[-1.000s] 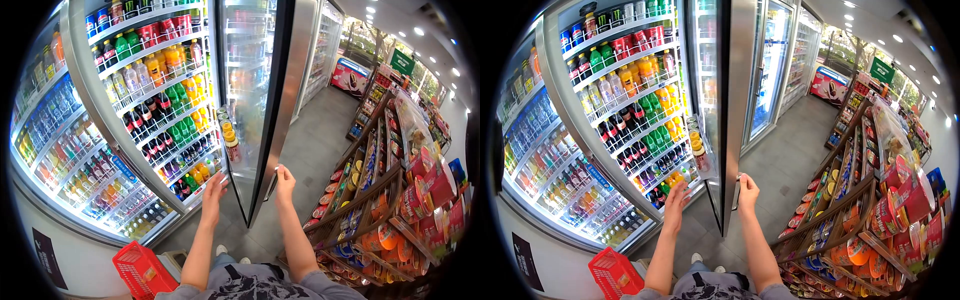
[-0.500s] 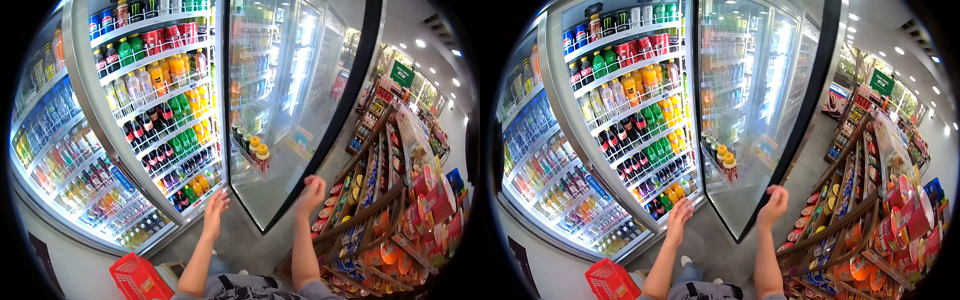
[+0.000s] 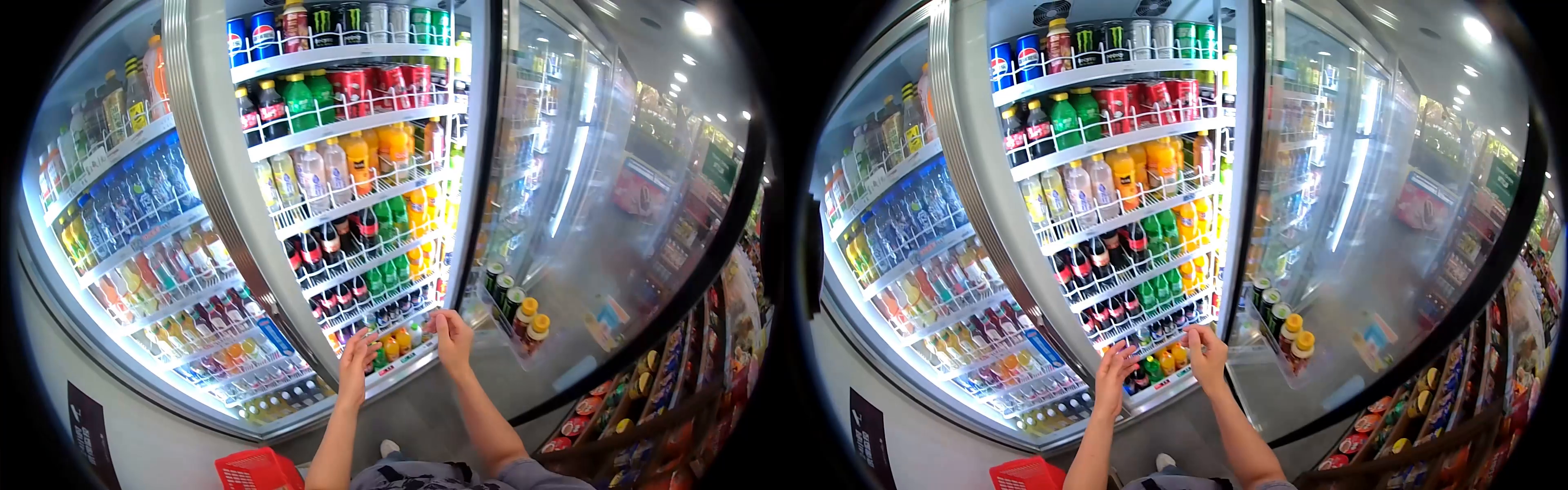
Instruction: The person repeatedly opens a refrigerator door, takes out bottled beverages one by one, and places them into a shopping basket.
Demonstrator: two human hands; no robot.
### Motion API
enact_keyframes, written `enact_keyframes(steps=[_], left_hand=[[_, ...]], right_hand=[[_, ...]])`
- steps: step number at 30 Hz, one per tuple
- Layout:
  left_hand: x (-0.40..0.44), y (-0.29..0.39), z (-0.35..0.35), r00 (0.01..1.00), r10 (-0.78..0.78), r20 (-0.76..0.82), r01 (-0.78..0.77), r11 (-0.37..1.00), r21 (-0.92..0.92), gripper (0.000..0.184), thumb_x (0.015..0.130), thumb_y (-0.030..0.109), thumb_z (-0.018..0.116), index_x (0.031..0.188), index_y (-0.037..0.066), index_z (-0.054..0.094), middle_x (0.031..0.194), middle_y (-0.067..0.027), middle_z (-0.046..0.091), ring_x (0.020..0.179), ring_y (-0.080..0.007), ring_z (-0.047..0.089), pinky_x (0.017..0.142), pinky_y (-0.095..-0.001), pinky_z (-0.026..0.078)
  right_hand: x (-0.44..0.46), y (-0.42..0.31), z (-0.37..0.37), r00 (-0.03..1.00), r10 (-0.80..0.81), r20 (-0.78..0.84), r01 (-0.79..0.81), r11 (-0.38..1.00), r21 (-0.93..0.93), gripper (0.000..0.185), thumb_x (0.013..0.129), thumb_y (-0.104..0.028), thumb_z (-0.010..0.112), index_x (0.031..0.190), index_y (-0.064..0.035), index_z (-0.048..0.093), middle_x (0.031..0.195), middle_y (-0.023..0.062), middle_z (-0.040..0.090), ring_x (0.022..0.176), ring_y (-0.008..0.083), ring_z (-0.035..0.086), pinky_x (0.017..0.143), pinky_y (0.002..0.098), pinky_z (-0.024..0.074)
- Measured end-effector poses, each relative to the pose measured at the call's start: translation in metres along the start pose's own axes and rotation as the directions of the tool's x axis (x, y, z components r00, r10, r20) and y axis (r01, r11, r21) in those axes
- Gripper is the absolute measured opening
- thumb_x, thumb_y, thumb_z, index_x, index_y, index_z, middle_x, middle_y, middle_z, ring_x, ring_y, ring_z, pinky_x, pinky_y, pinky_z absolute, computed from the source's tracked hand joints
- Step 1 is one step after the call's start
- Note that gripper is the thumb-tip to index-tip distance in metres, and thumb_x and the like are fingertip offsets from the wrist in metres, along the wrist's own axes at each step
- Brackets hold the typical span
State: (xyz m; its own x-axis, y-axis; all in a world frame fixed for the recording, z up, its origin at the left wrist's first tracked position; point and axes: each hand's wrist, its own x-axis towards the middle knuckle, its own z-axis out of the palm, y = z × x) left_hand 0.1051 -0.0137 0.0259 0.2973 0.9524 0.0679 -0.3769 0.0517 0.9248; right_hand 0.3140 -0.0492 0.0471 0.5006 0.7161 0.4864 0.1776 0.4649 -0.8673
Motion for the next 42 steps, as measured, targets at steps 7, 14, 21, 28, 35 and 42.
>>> enact_keyframes(steps=[7, 14, 21, 28, 35, 42], left_hand=[[0.086, 0.05, -0.03, 0.998, 0.062, 0.018, -0.062, 0.998, 0.024, 0.041, 0.103, 0.027, 0.047, 0.138, 0.004, 0.046, 0.129, -0.0128, 0.059, 0.111, -0.019, 0.059, 0.096, -0.0321, 0.044], [0.147, 0.088, -0.033, 0.989, 0.147, 0.015, -0.147, 0.987, 0.059, 0.038, 0.102, 0.022, 0.047, 0.137, 0.007, 0.047, 0.131, -0.0113, 0.057, 0.113, -0.0175, 0.058, 0.095, -0.0319, 0.045], [0.221, 0.112, -0.024, 0.959, 0.279, -0.058, -0.275, 0.96, 0.059, 0.042, 0.102, 0.027, 0.048, 0.137, 0.005, 0.047, 0.131, -0.01, 0.057, 0.115, -0.0177, 0.056, 0.096, -0.0317, 0.044], [0.306, 0.135, -0.026, 0.938, 0.28, -0.204, -0.287, 0.958, 0.0, 0.054, 0.1, 0.042, 0.046, 0.138, 0.004, 0.047, 0.137, -0.0092, 0.052, 0.126, -0.0224, 0.049, 0.103, -0.0379, 0.036], [0.387, 0.164, -0.014, 0.786, 0.498, -0.367, -0.468, 0.866, 0.173, 0.06, 0.103, 0.047, 0.032, 0.134, 0.0, 0.051, 0.134, -0.0125, 0.053, 0.126, -0.0251, 0.047, 0.109, -0.0333, 0.028], [0.443, 0.154, -0.038, 0.921, 0.279, -0.273, -0.225, 0.951, 0.214, 0.07, 0.102, 0.057, 0.019, 0.14, 0.003, 0.044, 0.128, -0.0069, 0.052, 0.117, -0.0189, 0.046, 0.106, -0.0328, 0.03]], right_hand=[[0.071, 0.018, 0.085, 0.99, 0.023, 0.141, -0.025, 1.0, 0.016, 0.019, 0.099, -0.014, 0.054, 0.104, 0.001, 0.065, 0.08, 0.0056, 0.067, 0.074, 0.0099, 0.064, 0.069, 0.0233, 0.0509], [0.147, 0.039, 0.151, 0.969, 0.033, 0.243, -0.053, 0.996, 0.075, 0.022, 0.1, -0.014, 0.05, 0.108, 0.001, 0.064, 0.087, 0.0081, 0.071, 0.078, 0.0119, 0.067, 0.072, 0.0241, 0.0536], [0.184, 0.039, 0.191, 0.943, 0.014, 0.331, -0.07, 0.985, 0.158, 0.027, 0.102, -0.018, 0.048, 0.113, 0.002, 0.063, 0.094, 0.0093, 0.07, 0.084, 0.0122, 0.067, 0.075, 0.0245, 0.0533], [0.246, 0.06, 0.233, 0.926, 0.019, 0.378, -0.128, 0.956, 0.265, 0.037, 0.104, -0.024, 0.04, 0.123, 0.0028, 0.059, 0.112, 0.0118, 0.067, 0.102, 0.0183, 0.065, 0.089, 0.0293, 0.0495], [0.325, 0.061, 0.281, 0.94, -0.14, 0.311, 0.143, 0.99, 0.011, 0.044, 0.104, -0.031, 0.04, 0.124, 0.0049, 0.057, 0.118, 0.0156, 0.065, 0.111, 0.0229, 0.059, 0.099, 0.032, 0.0422], [0.345, 0.071, 0.311, 0.967, -0.103, 0.233, 0.135, 0.983, -0.123, 0.053, 0.102, -0.044, 0.031, 0.118, -0.0018, 0.06, 0.107, 0.028, 0.064, 0.106, 0.0439, 0.06, 0.09, 0.046, 0.0452]])
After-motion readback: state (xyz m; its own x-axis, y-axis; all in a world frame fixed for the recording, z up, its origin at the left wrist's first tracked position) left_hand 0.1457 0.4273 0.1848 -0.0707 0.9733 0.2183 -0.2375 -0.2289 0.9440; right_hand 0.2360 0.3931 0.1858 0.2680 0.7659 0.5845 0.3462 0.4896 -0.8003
